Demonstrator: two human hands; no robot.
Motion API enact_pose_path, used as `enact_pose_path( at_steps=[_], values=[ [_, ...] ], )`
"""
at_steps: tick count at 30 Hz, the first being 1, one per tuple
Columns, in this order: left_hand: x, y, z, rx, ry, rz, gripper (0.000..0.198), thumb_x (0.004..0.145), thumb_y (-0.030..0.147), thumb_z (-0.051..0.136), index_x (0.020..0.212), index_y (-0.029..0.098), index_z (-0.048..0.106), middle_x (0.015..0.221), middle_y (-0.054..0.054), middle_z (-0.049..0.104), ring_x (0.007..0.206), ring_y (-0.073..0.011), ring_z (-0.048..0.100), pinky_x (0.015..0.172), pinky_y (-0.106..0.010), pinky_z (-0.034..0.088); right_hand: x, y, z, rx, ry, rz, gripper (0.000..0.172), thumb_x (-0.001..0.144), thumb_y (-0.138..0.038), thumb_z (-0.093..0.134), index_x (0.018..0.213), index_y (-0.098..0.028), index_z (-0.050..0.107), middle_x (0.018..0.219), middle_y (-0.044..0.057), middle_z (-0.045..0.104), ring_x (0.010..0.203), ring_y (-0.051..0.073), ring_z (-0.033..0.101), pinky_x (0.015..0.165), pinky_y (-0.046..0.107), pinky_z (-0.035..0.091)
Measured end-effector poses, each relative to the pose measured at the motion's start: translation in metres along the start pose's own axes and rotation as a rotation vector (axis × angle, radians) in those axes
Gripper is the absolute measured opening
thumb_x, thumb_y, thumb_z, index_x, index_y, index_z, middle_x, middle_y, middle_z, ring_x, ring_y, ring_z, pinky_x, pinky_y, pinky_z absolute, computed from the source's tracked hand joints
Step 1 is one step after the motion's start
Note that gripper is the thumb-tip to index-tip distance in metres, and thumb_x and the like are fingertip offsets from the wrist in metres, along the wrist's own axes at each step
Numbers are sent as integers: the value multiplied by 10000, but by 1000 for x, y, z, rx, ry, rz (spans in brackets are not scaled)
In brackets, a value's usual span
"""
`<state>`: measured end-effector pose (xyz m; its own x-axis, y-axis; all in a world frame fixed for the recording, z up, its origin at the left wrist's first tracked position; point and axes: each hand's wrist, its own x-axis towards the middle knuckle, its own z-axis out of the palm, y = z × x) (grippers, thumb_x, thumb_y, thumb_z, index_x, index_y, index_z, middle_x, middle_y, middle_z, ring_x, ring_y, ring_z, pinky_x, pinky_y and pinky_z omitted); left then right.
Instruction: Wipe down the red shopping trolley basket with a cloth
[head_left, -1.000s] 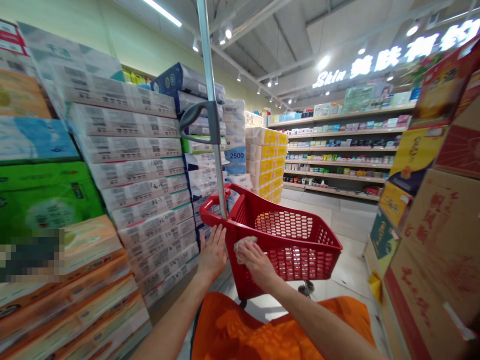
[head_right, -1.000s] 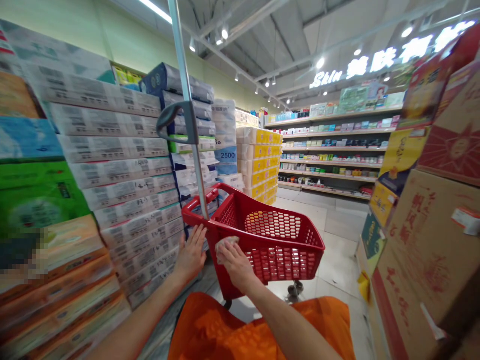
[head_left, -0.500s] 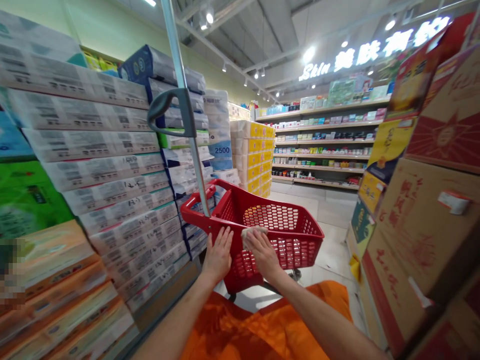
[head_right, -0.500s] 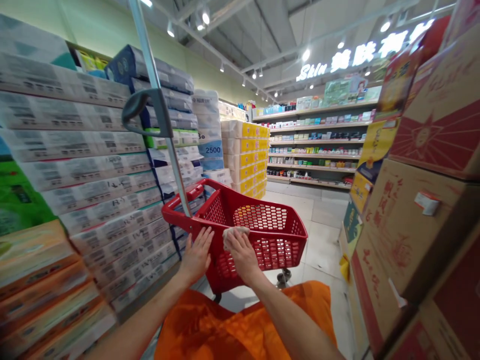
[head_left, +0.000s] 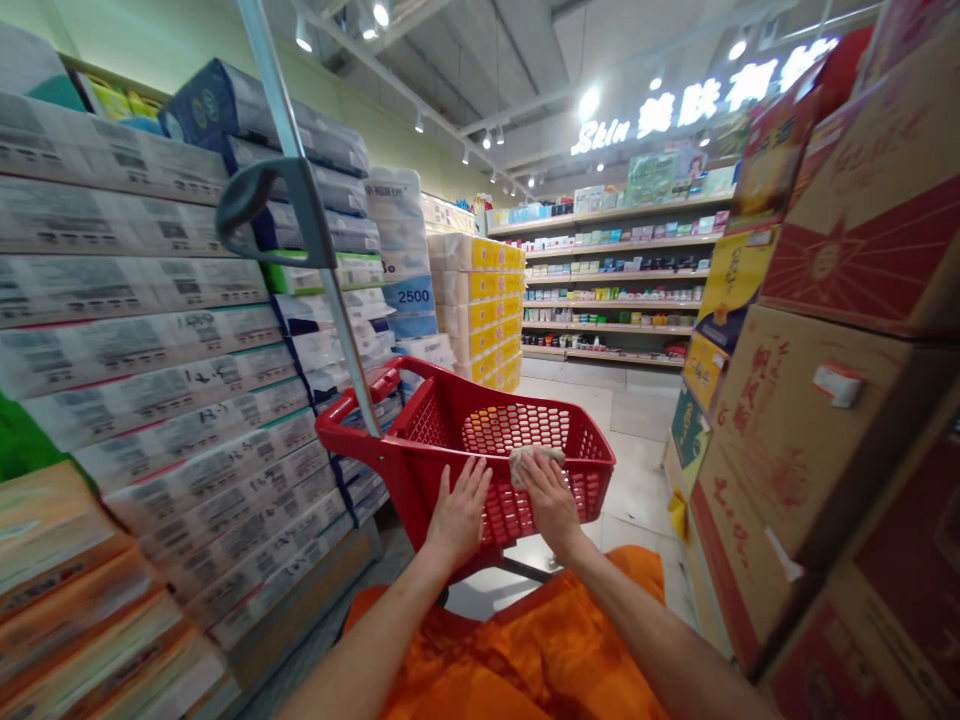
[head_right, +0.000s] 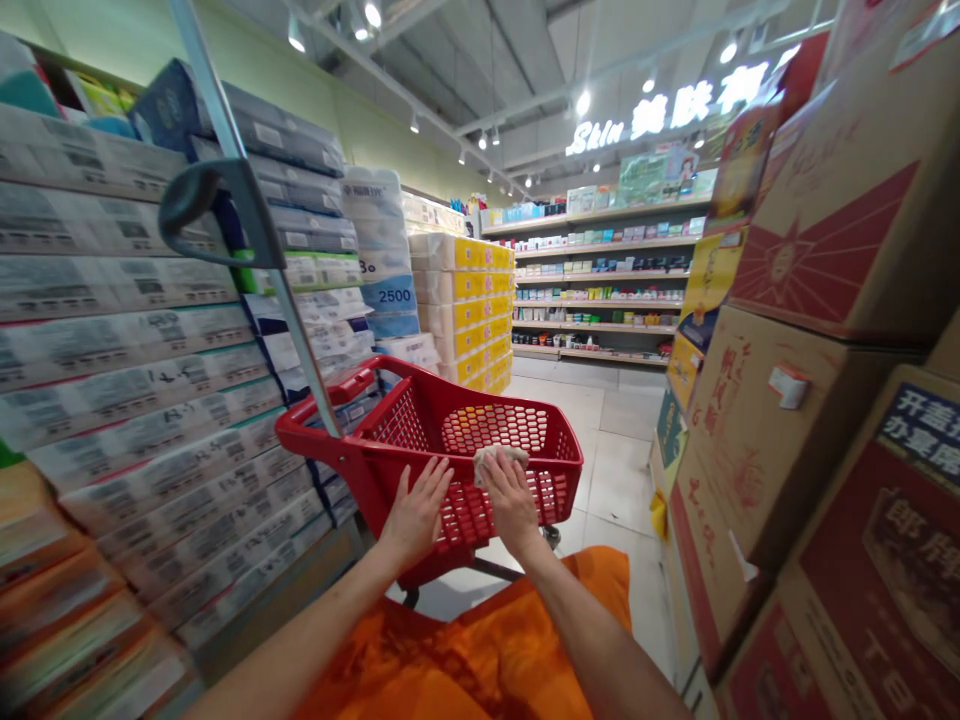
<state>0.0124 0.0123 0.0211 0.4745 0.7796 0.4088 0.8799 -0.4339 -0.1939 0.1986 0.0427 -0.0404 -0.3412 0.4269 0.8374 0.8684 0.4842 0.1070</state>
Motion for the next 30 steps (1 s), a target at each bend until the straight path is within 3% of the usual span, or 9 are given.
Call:
enact_pose_path(
  at_steps=[6, 12, 19, 25, 30],
  values=[
    [14, 22, 8, 0, 11, 96, 589, 753, 246, 384, 1324, 138, 288, 1430, -61, 227, 1326, -213, 126, 1063, -505, 91, -53, 15, 7, -22, -47, -39, 464, 745, -29, 389, 1142, -201, 556, 1193, 33, 556, 1203, 198, 388, 979, 377, 328],
    [23, 36, 17, -5, 0, 141, 590, 756, 259, 377, 1327, 146, 279, 1428, -64, 239, 1329, -217, 110, 1058, -511, 71, -43, 47, -14, -96, -14, 92, 464, 785, -29, 346, 1204, -155, 501, 1278, 68, 474, 1281, 220, 249, 1007, 430, 284],
    [26, 47, 14, -15, -30, 190, 595, 757, 243, 379, 1334, 153, 262, 1433, -51, 223, 1326, -215, 122, 1063, -492, 66, -89, 59, -6, -65, -95, 44, 453, 778, -13, 337, 1130, -190, 562, 1180, 54, 564, 1184, 188, 415, 961, 391, 348],
    [31, 55, 14, -21, -74, 180, 578, 768, 227, 356, 1334, 150, 261, 1436, -57, 214, 1326, -219, 122, 1055, -506, 97, -66, 95, -24, -114, 131, 297, 434, 834, -54, 288, 1192, -157, 510, 1256, 95, 492, 1254, 210, 311, 985, 450, 315],
    [33, 62, 10, -28, -74, 204, 563, 789, 251, 340, 1337, 156, 252, 1432, -55, 225, 1325, -213, 131, 1053, -504, 115, -103, 98, -9, -100, 49, 341, 416, 809, -35, 303, 1090, -150, 587, 1159, 106, 569, 1195, 212, 399, 937, 422, 376]
  ],
)
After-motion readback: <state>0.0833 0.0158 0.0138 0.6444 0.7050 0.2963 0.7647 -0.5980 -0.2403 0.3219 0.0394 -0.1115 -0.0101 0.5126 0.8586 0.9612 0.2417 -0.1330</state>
